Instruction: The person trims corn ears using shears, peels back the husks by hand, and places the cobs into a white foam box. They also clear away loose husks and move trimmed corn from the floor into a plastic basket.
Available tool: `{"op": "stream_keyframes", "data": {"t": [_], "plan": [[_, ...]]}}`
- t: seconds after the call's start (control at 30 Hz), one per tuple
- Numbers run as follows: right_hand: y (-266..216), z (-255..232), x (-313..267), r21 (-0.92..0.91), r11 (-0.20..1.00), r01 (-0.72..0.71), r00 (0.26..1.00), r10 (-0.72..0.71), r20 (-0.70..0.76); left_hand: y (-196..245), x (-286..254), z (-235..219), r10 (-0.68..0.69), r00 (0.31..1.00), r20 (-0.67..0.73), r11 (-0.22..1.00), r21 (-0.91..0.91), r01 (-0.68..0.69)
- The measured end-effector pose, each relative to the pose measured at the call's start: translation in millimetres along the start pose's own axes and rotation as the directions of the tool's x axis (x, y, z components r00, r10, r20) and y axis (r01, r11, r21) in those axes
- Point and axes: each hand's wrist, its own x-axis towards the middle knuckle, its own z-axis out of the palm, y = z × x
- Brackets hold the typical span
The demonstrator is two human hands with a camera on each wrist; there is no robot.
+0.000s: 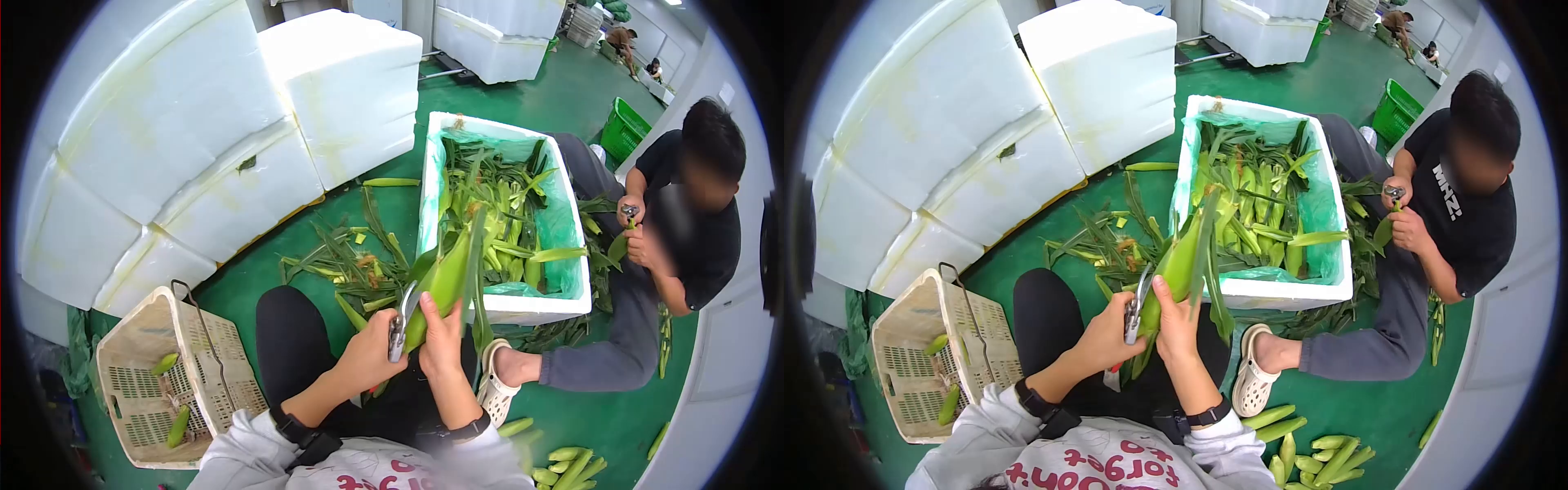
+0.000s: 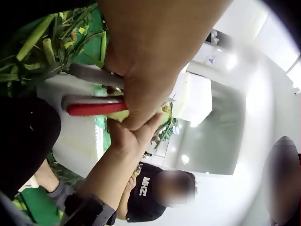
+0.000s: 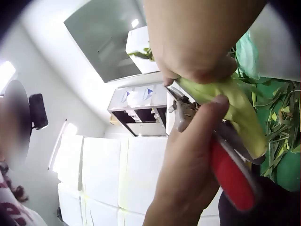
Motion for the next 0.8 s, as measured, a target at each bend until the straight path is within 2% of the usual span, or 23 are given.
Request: {"op": "stream_keyframes", "data": {"t": [0.03,0.1,0.13,0.17,0.2,0.23,0.27,0.3,0.33,0.37,0.4,0.43,0.47,0.5,0.53,0.57,0.6,0.63,0.7,0.8], "plan": [[-0.1,-0.5,0.3,-0.031,0.999,0.03,0.999,-0.03,0.022,-0.5,1.1,-1.9,-0.061,0.998,0.025,0.998,0.016,0.061],[-7.2,-9.1,2.2,-0.095,0.991,0.095,0.994,-0.091,0.053,-6.2,1.4,-9.5,-0.079,0.993,0.085,0.987,-0.131,0.089],[-10.9,-11.8,1.3,0.007,1.0,0.01,1.0,-0.01,0.027,-8.0,2.7,-16.3,-0.108,0.986,0.129,0.966,-0.22,0.134],[-6.9,-22.5,7.9,0.023,0.999,-0.027,0.998,0.026,0.06,-10.3,2.6,-21.2,-0.132,0.976,0.174,0.934,-0.307,0.181],[-2.5,-33.2,16.0,0.192,0.969,-0.154,0.986,0.137,0.095,-30.6,3.3,-12.8,-0.026,0.997,0.079,0.89,-0.453,0.059],[-2.9,-38.3,22.4,0.346,0.897,-0.277,0.959,0.237,0.152,-35.2,2.1,-17.0,-0.061,0.992,0.108,0.839,-0.533,0.11],[-4.9,-40.3,30.4,0.419,0.887,-0.195,0.968,0.104,0.23,-39.6,2.4,-23.2,-0.093,0.986,0.139,0.779,-0.606,0.159],[-15.5,-34.0,28.7,0.53,0.819,-0.22,0.949,0.055,0.309,-44.5,3.4,-29.7,-0.121,0.978,0.169,0.714,-0.67,0.204],[-16.9,-36.9,33.5,0.526,0.841,-0.128,0.978,0.018,0.21,-56.8,4.8,-29.7,-0.215,0.965,0.148,0.734,-0.627,0.26],[-15.9,-43.6,40.5,0.514,0.857,-0.037,0.994,-0.021,0.107,-66.9,4.3,-32.5,-0.21,0.977,0.03,0.894,-0.399,0.204],[-17.7,-45.9,47.9,0.445,0.894,0.053,0.996,-0.076,0.035,-67.1,4.3,-39.2,-0.172,0.982,-0.083,0.978,-0.132,0.16],[-15.3,-46.0,48.9,0.351,0.92,0.174,0.985,-0.155,-0.08,-64.9,8.2,-45.5,-0.097,0.978,-0.186,0.981,0.148,0.125],[-13.9,-44.1,51.3,0.246,0.925,0.29,0.951,-0.249,-0.184,-55.7,5.3,-49.8,-0.306,0.952,0.008,0.945,-0.116,0.305],[-15.2,-36.1,51.2,0.127,0.913,0.387,0.897,-0.341,-0.28,-72.3,-3.4,-32.9,-0.346,0.926,0.154,0.845,-0.378,0.379],[-14.8,-32.2,51.5,0.095,0.895,0.436,0.874,-0.396,-0.282,-61.9,-10.6,-21.3,-0.285,0.913,0.291,0.599,-0.69,0.407],[-13.9,-28.1,49.1,0.069,0.889,0.452,0.866,-0.419,-0.274,-50.6,-19.8,-15.6,-0.239,0.839,0.489,0.362,-0.757,0.544],[-12.9,-22.4,47.2,0.047,0.883,0.467,0.859,-0.44,-0.262,-42.5,-22.3,-11.6,-0.187,0.763,0.619,0.255,-0.72,0.646],[-11.1,-17.1,48.2,0.03,0.875,0.483,0.852,-0.462,-0.245,-32.1,-21.1,-7.2,-0.192,0.7,0.688,0.157,-0.683,0.714],[-5.9,-17.2,46.1,0.033,0.878,0.478,0.87,-0.468,-0.157,-23.5,-10.4,-2.2,-0.212,0.679,0.702,0.055,-0.686,0.726],[0.8,-12.7,39.4,0.01,0.878,0.479,0.875,-0.477,-0.081,-25.6,6.2,0.4,-0.227,0.759,0.61,0.018,-0.776,0.63]]}}
